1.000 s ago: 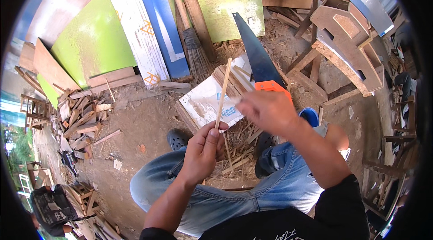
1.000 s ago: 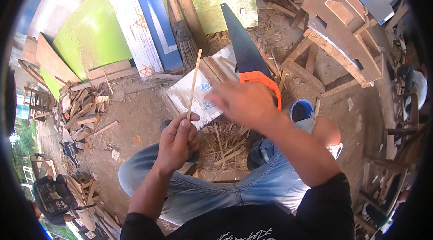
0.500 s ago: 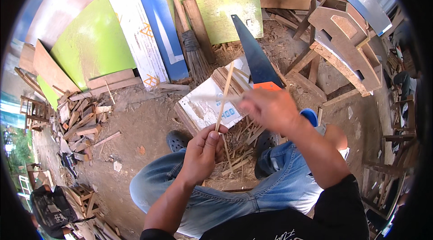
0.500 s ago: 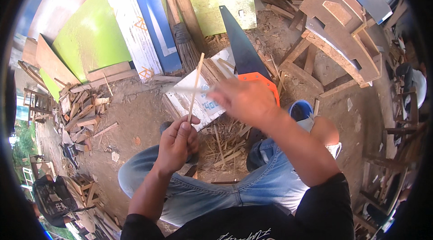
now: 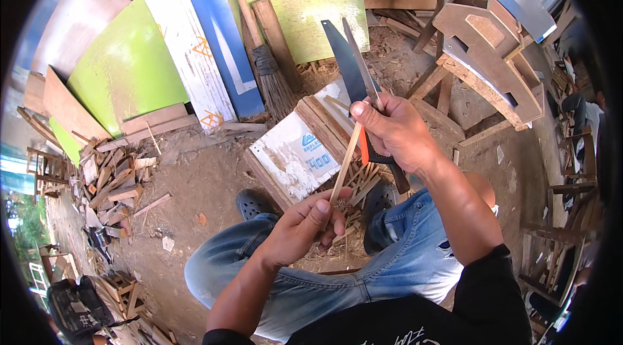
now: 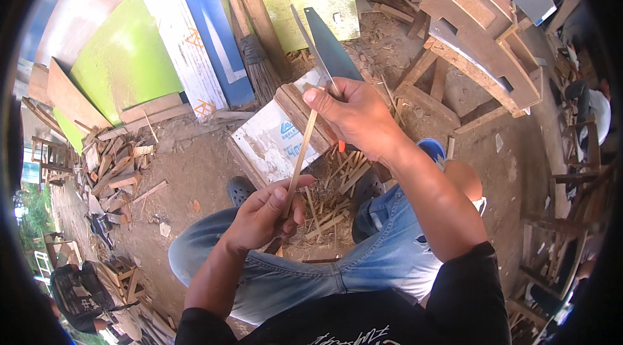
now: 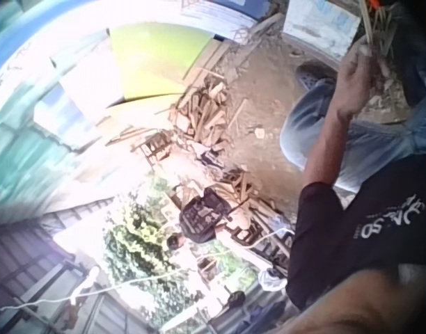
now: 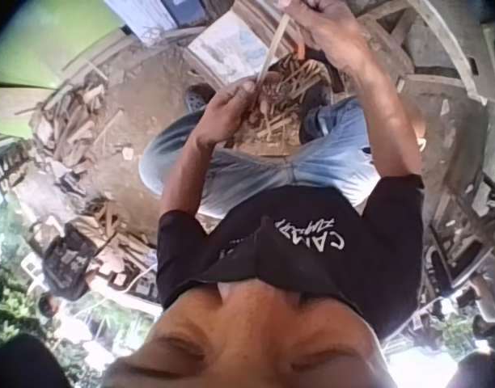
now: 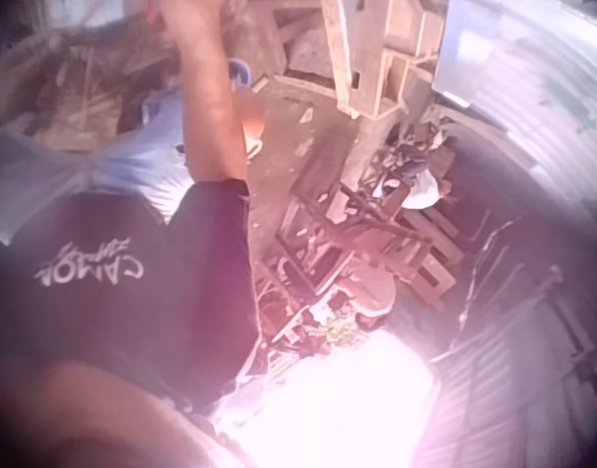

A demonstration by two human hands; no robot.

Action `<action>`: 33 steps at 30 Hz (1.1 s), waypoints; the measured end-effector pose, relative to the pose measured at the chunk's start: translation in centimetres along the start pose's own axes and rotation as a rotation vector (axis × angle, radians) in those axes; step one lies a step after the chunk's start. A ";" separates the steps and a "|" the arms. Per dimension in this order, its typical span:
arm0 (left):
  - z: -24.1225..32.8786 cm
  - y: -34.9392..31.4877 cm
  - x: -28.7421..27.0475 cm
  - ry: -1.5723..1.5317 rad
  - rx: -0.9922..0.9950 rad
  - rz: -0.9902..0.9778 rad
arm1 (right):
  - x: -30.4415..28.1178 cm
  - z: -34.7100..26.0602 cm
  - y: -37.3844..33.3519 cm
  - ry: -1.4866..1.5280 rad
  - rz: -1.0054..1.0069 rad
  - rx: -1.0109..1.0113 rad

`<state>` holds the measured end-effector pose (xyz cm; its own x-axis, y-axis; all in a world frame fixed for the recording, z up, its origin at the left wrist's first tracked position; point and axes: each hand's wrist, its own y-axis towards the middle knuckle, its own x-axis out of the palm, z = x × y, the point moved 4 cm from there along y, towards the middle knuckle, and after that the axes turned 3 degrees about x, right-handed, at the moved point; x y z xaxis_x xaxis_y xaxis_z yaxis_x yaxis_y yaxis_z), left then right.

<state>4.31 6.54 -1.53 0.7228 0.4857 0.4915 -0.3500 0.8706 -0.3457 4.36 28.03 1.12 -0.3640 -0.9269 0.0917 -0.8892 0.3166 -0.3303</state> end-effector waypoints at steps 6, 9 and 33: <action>0.7 0.3 -0.9 0.097 0.063 0.179 | 0.6 -0.3 -0.3 -0.423 0.151 -0.400; 1.2 0.5 -1.8 0.214 0.154 0.357 | 1.9 0.8 -1.5 -0.839 0.060 -0.385; 1.2 0.5 -2.3 0.071 0.211 0.371 | 3.1 0.8 -2.5 -0.959 0.019 -0.642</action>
<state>1.74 5.91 -1.85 0.5615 0.7689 0.3058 -0.7030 0.6382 -0.3138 5.62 24.18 1.47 -0.2636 -0.6064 -0.7502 -0.9631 0.1219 0.2398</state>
